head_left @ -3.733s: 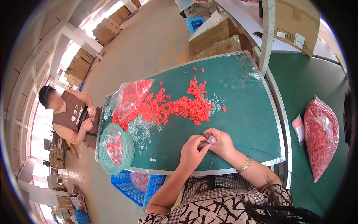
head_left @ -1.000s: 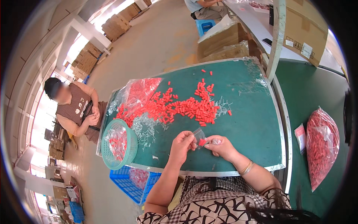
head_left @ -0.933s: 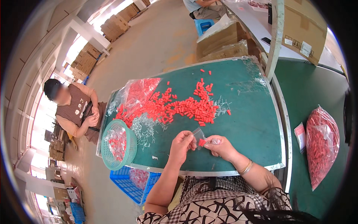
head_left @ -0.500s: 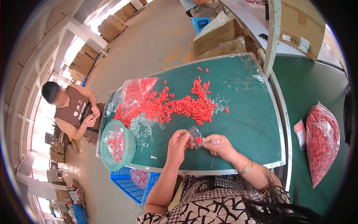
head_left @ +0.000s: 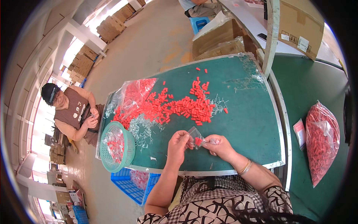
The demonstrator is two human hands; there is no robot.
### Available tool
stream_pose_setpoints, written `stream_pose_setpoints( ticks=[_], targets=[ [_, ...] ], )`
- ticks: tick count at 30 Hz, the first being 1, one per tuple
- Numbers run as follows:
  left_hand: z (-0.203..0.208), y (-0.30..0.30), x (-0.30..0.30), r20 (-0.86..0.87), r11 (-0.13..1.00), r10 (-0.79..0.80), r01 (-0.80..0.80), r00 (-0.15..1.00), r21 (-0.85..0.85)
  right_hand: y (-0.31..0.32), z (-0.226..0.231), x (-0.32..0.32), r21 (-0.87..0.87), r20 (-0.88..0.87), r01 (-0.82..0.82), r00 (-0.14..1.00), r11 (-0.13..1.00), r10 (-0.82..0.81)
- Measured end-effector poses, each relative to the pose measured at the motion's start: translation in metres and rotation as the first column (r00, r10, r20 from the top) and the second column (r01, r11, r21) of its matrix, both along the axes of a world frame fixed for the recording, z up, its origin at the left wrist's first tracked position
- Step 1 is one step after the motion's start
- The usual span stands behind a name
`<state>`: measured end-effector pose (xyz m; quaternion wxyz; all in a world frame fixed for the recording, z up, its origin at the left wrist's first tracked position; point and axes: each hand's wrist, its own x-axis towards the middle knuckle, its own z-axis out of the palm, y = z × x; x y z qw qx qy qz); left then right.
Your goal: The person places red plastic pieces and white pins into a small plastic bag by hand, then sets the filled bag into a green basket, repeating the process.
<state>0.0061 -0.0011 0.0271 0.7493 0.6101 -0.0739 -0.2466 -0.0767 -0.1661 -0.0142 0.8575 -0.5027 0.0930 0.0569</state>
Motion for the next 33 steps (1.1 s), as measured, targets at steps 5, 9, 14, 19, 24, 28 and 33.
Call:
stream_pose_setpoints(
  ticks=[5, 9, 14, 19, 24, 28, 33],
  targets=[
    [-0.004, 0.0, 0.0, -0.022, 1.0, 0.006, -0.006, 1.0, -0.004, -0.001, -0.001, -0.001, 0.011, 0.029, 0.003, 1.0, 1.0, -0.003],
    [-0.008, 0.004, 0.001, -0.027, 1.0, 0.012, -0.012, 1.0, -0.008, 0.002, 0.001, 0.0, -0.037, 0.036, 0.003, 0.999, 0.999, -0.002],
    [-0.007, 0.001, 0.0, -0.03, 1.0, 0.016, -0.016, 0.999, -0.018, -0.001, 0.005, -0.002, -0.04, 0.035, 0.008, 0.999, 0.999, -0.007],
    [-0.007, -0.002, 0.0, -0.033, 1.0, 0.008, -0.008, 0.999, -0.018, -0.001, 0.002, -0.002, 0.02, 0.038, 0.024, 0.999, 1.0, -0.025],
    [-0.01, 0.0, 0.0, -0.027, 1.0, 0.005, -0.006, 1.0, -0.024, 0.0, 0.0, -0.002, 0.072, 0.027, 0.03, 0.999, 0.997, -0.032],
    [-0.011, 0.001, -0.004, -0.014, 0.999, 0.033, -0.033, 0.999, -0.002, 0.001, -0.007, -0.002, 0.163, 0.013, 0.04, 0.999, 0.986, -0.043],
    [-0.01, -0.008, -0.014, -0.019, 0.998, 0.056, -0.056, 0.998, -0.017, 0.001, 0.002, -0.002, 0.166, -0.004, 0.025, 1.0, 0.986, -0.025]
  ],
)
